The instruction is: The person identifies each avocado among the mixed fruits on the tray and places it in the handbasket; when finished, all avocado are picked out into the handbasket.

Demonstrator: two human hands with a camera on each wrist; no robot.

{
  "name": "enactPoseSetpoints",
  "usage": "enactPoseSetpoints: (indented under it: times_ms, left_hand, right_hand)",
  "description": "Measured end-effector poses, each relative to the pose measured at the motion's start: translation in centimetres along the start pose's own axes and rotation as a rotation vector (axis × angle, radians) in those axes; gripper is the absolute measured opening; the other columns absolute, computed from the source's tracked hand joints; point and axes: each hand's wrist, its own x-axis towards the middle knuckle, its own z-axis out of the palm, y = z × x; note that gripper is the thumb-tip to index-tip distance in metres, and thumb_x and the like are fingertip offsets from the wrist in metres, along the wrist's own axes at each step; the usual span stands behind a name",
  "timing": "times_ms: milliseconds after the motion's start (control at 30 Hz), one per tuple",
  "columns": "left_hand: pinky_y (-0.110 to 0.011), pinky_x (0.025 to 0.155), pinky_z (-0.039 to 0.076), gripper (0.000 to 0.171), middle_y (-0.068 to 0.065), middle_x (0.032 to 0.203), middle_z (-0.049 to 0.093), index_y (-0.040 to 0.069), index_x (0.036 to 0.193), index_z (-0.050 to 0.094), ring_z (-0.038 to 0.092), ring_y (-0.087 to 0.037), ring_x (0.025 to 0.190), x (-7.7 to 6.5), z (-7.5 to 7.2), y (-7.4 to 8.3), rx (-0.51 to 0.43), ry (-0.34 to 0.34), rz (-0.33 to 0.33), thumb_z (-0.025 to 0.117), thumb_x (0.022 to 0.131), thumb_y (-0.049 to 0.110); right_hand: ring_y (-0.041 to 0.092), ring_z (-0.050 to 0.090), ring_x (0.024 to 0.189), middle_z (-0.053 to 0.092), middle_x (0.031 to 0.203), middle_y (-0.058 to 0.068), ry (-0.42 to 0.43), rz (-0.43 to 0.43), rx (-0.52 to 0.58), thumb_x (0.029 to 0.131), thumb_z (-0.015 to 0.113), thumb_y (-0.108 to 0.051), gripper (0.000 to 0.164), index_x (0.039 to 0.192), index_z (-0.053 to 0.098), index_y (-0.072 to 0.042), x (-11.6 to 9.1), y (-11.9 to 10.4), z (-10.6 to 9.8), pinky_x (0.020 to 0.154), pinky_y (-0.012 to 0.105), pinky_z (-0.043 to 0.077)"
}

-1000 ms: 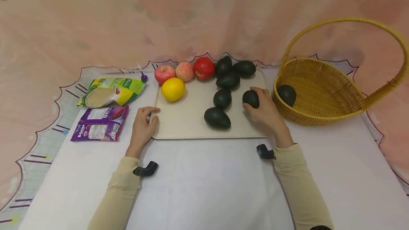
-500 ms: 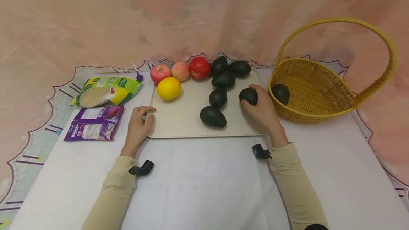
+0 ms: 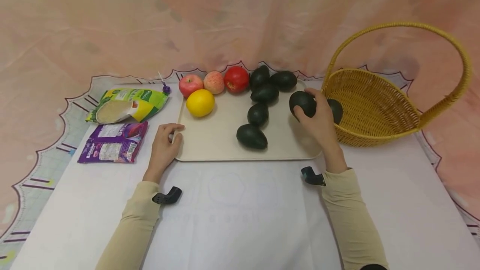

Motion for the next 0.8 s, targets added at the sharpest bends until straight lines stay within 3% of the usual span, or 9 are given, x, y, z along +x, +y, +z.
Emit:
enactPoseSetpoints:
  times_ms: [67,333,500,600,800]
  left_hand:
    - [-0.032,0.078,0.034,0.023,-0.014,0.121,0.050,0.010,0.111,0.065,0.047,-0.026,0.099,0.1,0.0,0.2,-0.004,0.001,0.006,0.054,0.090,0.011]
    - [-0.032,0.078,0.034,0.024,-0.014,0.120,0.051,0.009,0.111,0.065,0.047,-0.026,0.099,0.5,0.1,0.6,-0.016,0.008,0.020,0.054,0.090,0.012]
    - [-0.032,0.077,0.034,0.024,-0.014,0.119,0.051,0.010,0.111,0.065,0.047,-0.025,0.097,0.9,0.5,0.6,-0.022,0.006,0.035,0.054,0.090,0.013]
    - [-0.032,0.076,0.034,0.024,-0.015,0.119,0.051,0.010,0.111,0.065,0.047,-0.026,0.097,0.8,0.6,0.5,-0.024,0.005,0.030,0.054,0.090,0.013]
    - [-0.032,0.077,0.034,0.025,-0.015,0.121,0.051,0.010,0.112,0.065,0.047,-0.026,0.099,0.1,0.2,0.0,0.011,0.005,0.010,0.053,0.090,0.011]
  right_hand:
    - [0.031,0.046,0.113,0.049,0.134,0.016,0.020,0.005,0.008,0.087,0.061,-0.026,0.055,0.138,0.043,-0.014,0.1,-0.1,-0.4,0.095,0.050,0.036]
    - [0.020,0.051,0.104,0.047,0.137,0.007,0.083,0.007,0.029,0.088,0.060,-0.025,0.056,0.140,0.042,-0.019,0.5,-0.1,-1.9,0.083,0.020,0.038]
    - [0.004,0.052,0.095,0.049,0.134,0.007,0.135,-0.025,0.063,0.087,0.062,-0.020,0.054,0.138,0.044,-0.017,0.6,0.2,-2.8,0.078,0.011,0.040]
    - [-0.001,0.051,0.092,0.050,0.132,0.007,0.151,-0.025,0.074,0.087,0.063,-0.021,0.053,0.137,0.046,-0.015,0.7,0.5,-3.1,0.076,0.009,0.040]
    - [0.007,0.053,0.100,0.050,0.132,0.002,0.152,0.052,0.070,0.087,0.062,-0.027,0.052,0.137,0.046,-0.020,0.4,1.2,-3.4,0.081,0.016,0.044]
